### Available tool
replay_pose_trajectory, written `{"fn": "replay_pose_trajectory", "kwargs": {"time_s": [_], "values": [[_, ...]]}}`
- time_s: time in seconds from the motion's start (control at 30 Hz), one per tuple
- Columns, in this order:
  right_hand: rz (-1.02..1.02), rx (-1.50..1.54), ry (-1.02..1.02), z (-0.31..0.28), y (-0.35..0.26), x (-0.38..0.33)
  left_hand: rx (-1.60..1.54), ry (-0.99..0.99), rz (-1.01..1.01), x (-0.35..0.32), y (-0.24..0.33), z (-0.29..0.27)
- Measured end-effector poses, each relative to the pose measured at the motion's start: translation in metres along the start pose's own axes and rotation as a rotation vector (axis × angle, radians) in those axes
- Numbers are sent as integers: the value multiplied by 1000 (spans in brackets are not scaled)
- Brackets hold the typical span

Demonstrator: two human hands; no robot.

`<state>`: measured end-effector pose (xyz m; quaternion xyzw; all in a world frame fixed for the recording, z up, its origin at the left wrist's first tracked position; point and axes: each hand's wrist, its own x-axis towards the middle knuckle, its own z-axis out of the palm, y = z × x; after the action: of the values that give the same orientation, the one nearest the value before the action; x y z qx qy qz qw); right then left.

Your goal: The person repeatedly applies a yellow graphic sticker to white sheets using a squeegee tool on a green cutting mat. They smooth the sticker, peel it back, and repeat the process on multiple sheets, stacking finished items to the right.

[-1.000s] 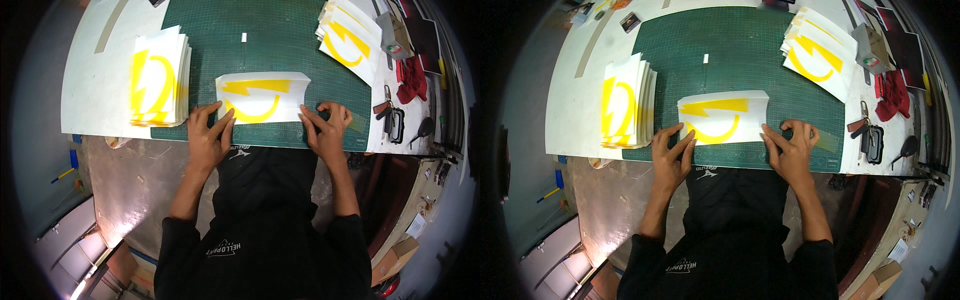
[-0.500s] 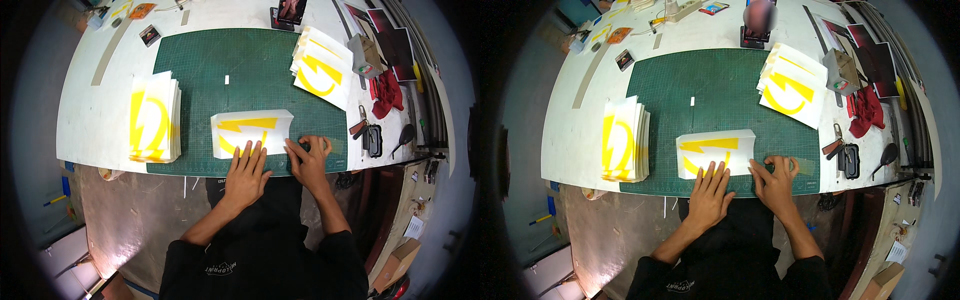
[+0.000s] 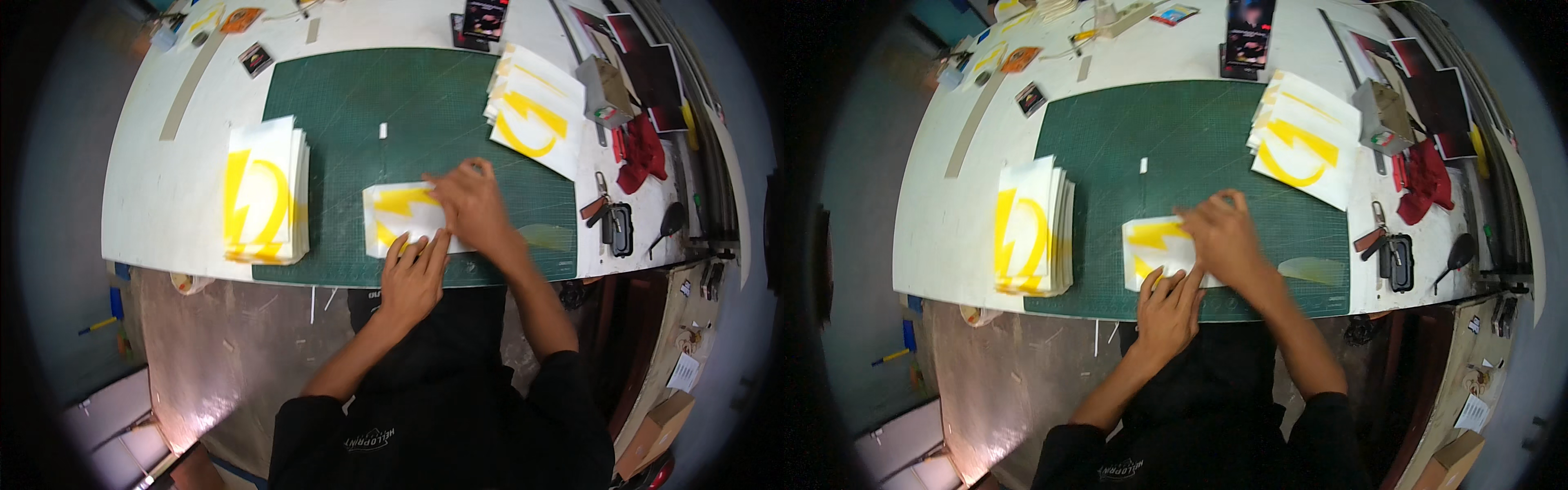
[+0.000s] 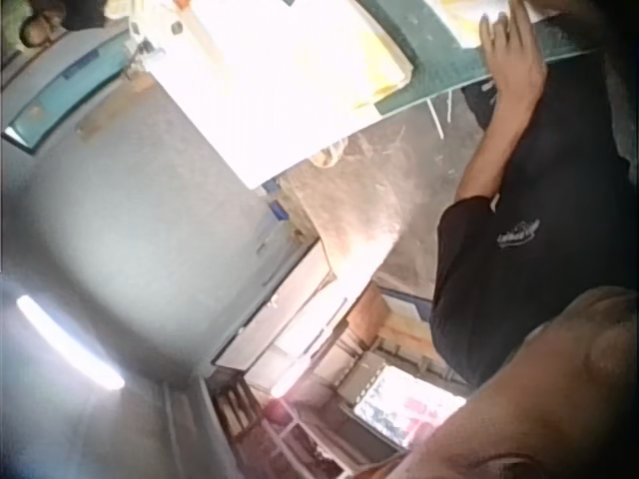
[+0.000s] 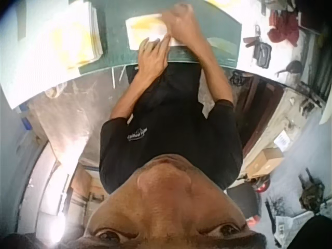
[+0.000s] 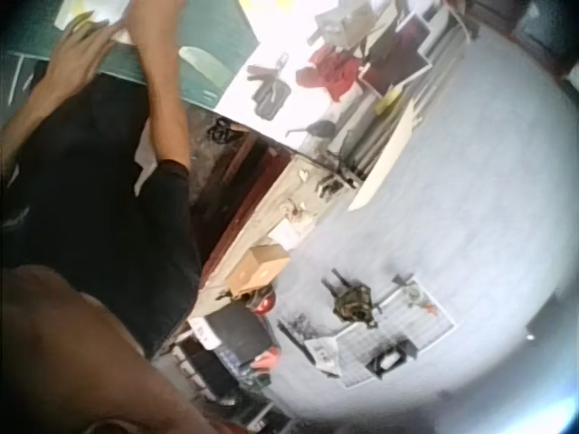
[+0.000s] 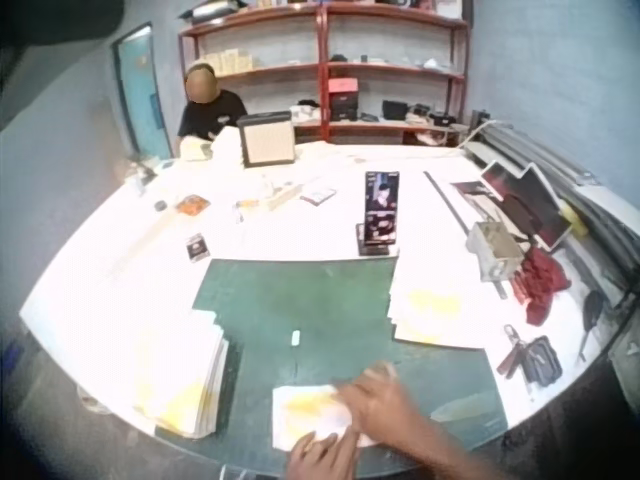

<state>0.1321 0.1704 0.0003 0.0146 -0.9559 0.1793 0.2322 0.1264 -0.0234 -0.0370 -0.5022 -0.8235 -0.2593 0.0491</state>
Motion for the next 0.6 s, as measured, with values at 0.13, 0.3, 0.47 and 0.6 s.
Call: {"fn": "replay_pose_trajectory", "kwargs": {"time_s": [0.13, 0.3, 0.47, 0.6], "values": [[101, 75, -27, 17, 16, 5, -86, 70, 27, 11, -12, 2], [174, -50, -67, 24, 17, 1, -54, -174, -103, 32, -31, -22], [58, -12, -95, 40, -15, -16, 122, -260, -79, 31, -46, -11], [160, 40, -275, 16, -17, -43, 42, -244, -84, 30, -47, -14]]}}
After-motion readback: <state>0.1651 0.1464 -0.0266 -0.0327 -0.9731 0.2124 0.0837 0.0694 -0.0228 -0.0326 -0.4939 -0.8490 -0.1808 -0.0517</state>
